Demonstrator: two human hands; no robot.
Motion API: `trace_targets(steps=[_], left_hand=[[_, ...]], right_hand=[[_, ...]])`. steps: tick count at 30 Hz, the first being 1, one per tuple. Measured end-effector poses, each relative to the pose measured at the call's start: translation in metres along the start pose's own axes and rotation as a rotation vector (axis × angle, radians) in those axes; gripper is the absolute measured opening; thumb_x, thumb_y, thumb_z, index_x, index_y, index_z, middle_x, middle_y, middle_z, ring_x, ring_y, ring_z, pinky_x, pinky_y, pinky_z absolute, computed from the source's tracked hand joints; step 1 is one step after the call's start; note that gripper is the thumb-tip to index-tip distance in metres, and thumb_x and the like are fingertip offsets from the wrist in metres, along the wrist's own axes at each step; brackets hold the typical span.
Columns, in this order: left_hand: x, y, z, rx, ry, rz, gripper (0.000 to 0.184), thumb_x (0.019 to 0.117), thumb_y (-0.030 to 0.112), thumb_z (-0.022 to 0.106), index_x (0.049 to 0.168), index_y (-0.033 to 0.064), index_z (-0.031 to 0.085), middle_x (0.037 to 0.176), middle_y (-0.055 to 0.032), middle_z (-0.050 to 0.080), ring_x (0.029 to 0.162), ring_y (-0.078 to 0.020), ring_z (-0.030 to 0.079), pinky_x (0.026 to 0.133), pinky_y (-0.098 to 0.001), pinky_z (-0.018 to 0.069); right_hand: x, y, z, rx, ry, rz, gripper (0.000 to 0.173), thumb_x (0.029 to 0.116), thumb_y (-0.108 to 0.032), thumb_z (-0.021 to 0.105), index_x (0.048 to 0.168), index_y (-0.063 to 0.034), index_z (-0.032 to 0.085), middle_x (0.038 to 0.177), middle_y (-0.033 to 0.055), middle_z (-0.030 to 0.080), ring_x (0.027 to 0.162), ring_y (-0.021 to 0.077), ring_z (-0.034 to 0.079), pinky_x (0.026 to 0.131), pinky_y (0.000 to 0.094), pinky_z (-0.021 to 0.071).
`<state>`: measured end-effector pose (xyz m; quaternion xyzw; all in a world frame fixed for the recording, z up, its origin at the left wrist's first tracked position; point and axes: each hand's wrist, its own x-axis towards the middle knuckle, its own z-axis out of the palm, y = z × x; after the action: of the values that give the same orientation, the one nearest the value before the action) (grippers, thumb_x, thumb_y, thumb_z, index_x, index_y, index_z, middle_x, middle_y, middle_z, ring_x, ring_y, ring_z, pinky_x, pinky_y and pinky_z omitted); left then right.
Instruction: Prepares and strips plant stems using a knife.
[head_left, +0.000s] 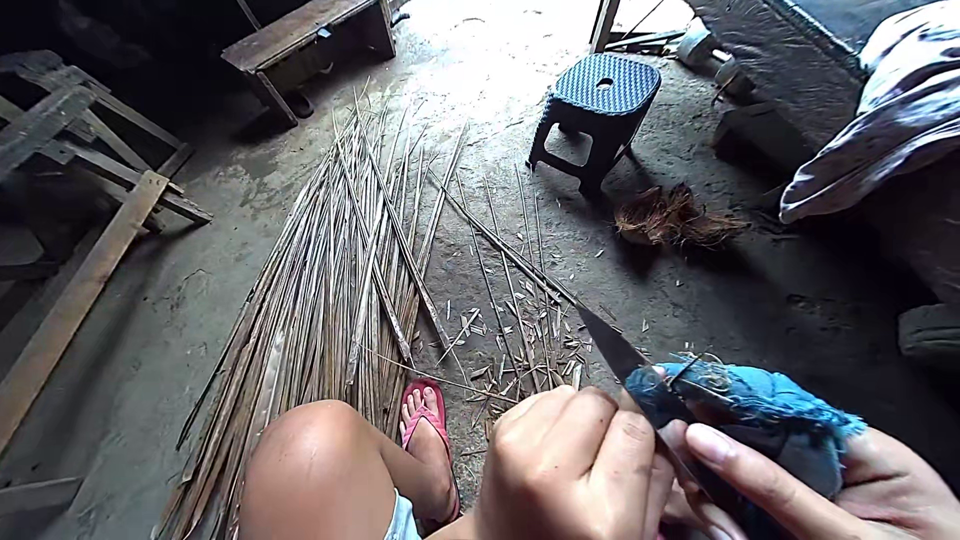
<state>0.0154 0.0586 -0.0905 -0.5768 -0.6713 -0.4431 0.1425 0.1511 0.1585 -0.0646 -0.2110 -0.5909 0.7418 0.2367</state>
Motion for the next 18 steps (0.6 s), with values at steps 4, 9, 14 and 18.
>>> trace_targets(steps=[4, 9, 14, 18], left_hand=[[-0.001, -0.001, 0.001, 0.023, 0.025, 0.014, 0.014, 0.0868, 0.006, 0.065, 0.074, 0.0024, 0.068, 0.061, -0.0059, 0.059, 0.058, -0.011, 0.056, 0.057, -0.0172, 0.0435], [-0.005, -0.004, 0.001, 0.12, 0.042, 0.085, 0.013, 0.0879, 0.006, 0.066, 0.076, 0.0032, 0.068, 0.061, -0.005, 0.058, 0.057, -0.0132, 0.053, 0.056, -0.0204, 0.0416], [-0.006, -0.004, -0.005, 0.161, 0.011, 0.139, 0.018, 0.0925, 0.011, 0.063, 0.075, 0.0054, 0.067, 0.063, -0.0045, 0.058, 0.059, -0.0146, 0.053, 0.059, -0.0224, 0.0424], [-0.006, -0.004, -0.005, 0.133, 0.012, 0.16, 0.018, 0.0929, 0.01, 0.064, 0.076, 0.0042, 0.067, 0.063, -0.0049, 0.058, 0.058, -0.0146, 0.051, 0.058, -0.023, 0.0407]], right_hand=[[0.001, -0.001, 0.002, 0.003, 0.023, 0.024, 0.023, 0.0973, 0.005, 0.055, 0.101, -0.015, 0.066, 0.083, -0.0118, 0.072, 0.065, -0.0022, 0.065, 0.06, 0.0166, 0.0559], [0.001, -0.008, 0.004, 0.05, 0.049, 0.151, 0.027, 0.0968, 0.008, 0.05, 0.097, -0.0133, 0.066, 0.079, -0.0092, 0.073, 0.06, -0.0017, 0.064, 0.056, 0.0153, 0.0548], [0.0, -0.011, -0.001, 0.124, -0.077, 0.204, 0.026, 0.0979, 0.006, 0.05, 0.114, -0.0116, 0.06, 0.087, -0.0102, 0.072, 0.066, -0.0024, 0.064, 0.058, 0.0152, 0.0536], [0.002, -0.011, 0.0, 0.118, -0.046, 0.202, 0.026, 0.0974, 0.007, 0.05, 0.115, -0.0082, 0.062, 0.087, -0.0088, 0.072, 0.065, -0.0014, 0.064, 0.057, 0.0156, 0.054]])
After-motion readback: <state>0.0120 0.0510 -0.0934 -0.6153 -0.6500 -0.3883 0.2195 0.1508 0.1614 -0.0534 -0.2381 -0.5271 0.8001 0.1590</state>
